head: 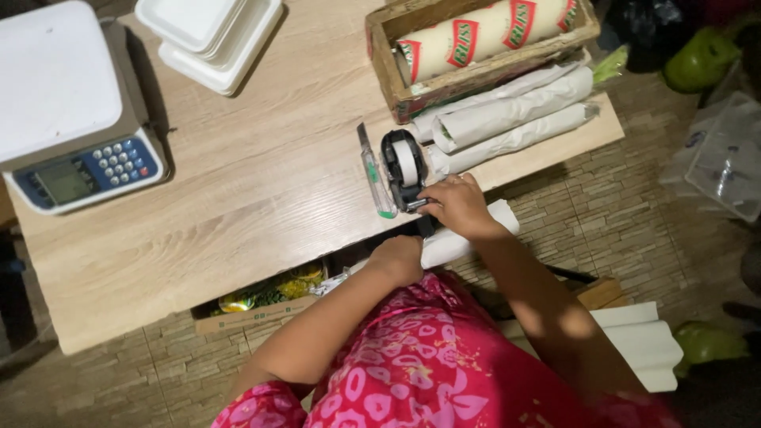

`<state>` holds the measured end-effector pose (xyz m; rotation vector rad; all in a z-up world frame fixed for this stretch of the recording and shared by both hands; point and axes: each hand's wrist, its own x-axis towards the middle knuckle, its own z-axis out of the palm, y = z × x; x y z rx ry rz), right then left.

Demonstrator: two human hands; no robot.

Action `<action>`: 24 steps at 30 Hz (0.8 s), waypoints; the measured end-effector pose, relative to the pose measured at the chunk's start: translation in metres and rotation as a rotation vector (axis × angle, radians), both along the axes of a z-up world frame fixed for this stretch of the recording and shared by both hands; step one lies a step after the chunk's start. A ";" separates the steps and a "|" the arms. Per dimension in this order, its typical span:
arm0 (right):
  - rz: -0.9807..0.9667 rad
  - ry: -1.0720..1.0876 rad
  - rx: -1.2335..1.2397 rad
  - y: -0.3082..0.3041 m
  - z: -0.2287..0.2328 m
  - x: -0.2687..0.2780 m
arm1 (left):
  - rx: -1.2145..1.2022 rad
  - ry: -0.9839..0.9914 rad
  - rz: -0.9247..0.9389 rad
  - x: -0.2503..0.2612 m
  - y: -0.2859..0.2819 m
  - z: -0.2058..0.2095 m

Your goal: The person is packaging green leafy vegetables by wrapping individual bunches in paper or plastic bags and placing them into a storage box.

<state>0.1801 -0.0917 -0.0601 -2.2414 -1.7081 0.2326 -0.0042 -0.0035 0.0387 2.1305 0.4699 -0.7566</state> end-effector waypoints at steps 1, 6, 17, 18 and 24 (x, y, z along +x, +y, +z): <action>0.012 0.002 -0.003 0.001 0.004 -0.001 | -0.003 0.002 0.012 -0.003 -0.003 0.006; -0.003 -0.015 0.038 0.001 0.010 -0.003 | 0.016 0.051 -0.114 -0.012 -0.039 -0.019; -0.548 1.054 -0.122 -0.013 0.006 -0.037 | 0.083 -0.022 -0.041 -0.022 -0.036 0.010; -0.554 1.052 -0.125 -0.009 -0.003 -0.037 | 0.097 -0.029 -0.046 -0.023 -0.036 0.008; -0.543 1.017 -0.026 0.001 0.000 -0.044 | 0.278 -0.195 -0.044 -0.026 -0.040 -0.045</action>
